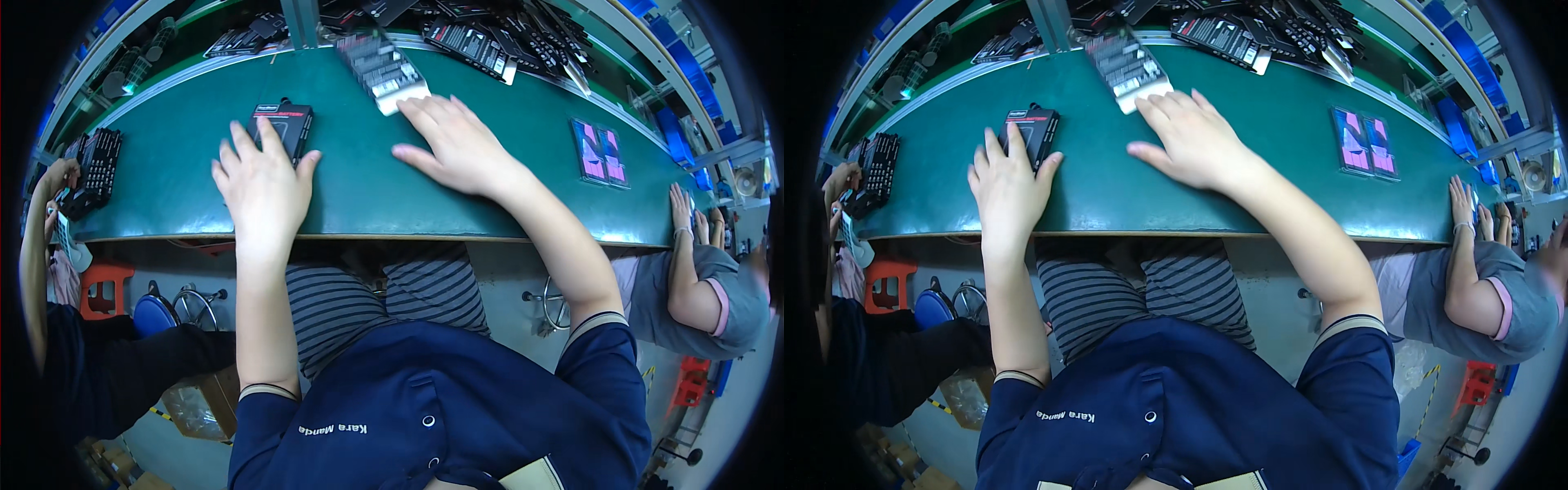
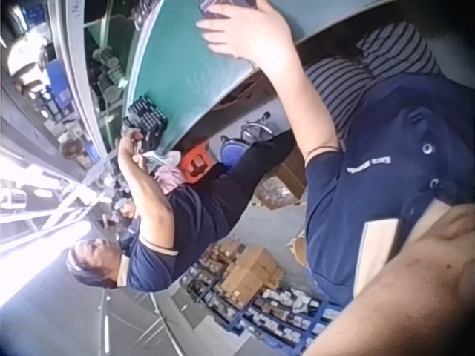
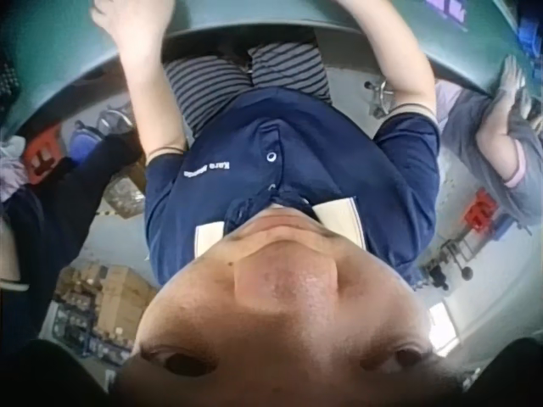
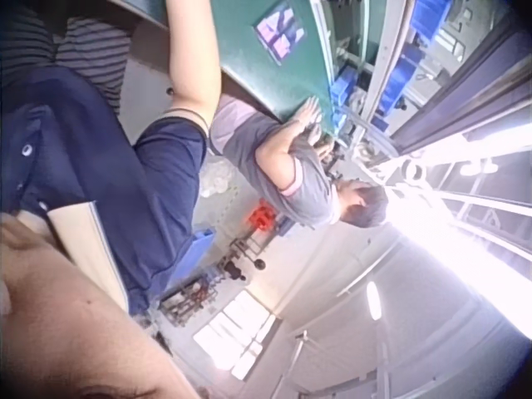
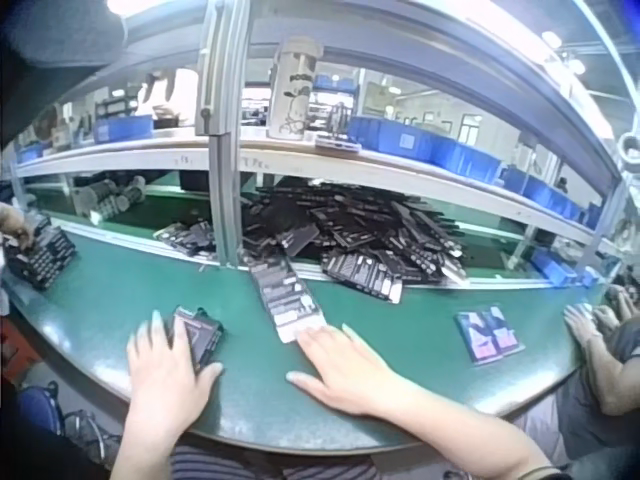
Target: The person sits at a green workbench in a factory setting, repeatedly picking up small black rectangular electronic components from a large cardboard box. They insert each component into a clear plastic sleeve, fold the sleeve closed, and place the packaged item onto a growing stack on the table.
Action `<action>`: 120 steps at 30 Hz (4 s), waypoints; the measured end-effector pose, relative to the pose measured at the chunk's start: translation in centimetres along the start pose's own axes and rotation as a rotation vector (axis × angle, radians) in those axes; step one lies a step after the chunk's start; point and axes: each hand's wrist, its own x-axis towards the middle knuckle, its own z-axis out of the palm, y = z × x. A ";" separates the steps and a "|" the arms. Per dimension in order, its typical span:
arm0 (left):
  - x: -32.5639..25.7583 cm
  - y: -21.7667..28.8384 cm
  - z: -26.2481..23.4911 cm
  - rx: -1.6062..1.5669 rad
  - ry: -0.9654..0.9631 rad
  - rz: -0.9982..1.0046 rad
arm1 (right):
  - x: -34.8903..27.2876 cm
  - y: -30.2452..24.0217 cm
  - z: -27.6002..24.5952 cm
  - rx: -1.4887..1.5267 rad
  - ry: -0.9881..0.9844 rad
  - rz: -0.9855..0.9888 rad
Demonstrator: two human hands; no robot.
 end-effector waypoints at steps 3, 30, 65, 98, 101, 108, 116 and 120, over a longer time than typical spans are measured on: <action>-1.0 2.5 -0.1 -0.147 0.142 0.447 | -4.2 0.6 -2.8 0.217 -0.019 -0.032; -1.3 7.2 1.0 -0.693 -0.032 0.812 | -11.0 -2.0 -4.1 0.839 0.009 0.167; -3.1 9.4 -2.0 -2.154 0.189 0.276 | -2.6 -7.4 -2.5 1.466 0.870 0.123; -2.0 3.4 -1.3 -0.541 0.286 0.408 | -2.5 6.2 0.4 0.055 0.046 0.153; -2.4 6.1 0.8 -0.445 0.200 0.553 | -5.9 2.8 -2.0 0.246 0.053 -0.094; -3.1 5.9 -0.1 -0.372 -0.022 0.644 | -18.1 20.4 -3.8 -0.681 0.272 1.031; -2.4 6.7 0.8 -0.697 0.009 0.721 | -13.6 7.2 -3.8 0.168 0.303 0.725; -2.2 6.9 0.5 -0.635 -0.013 0.713 | -12.1 2.4 -3.7 0.538 0.215 0.463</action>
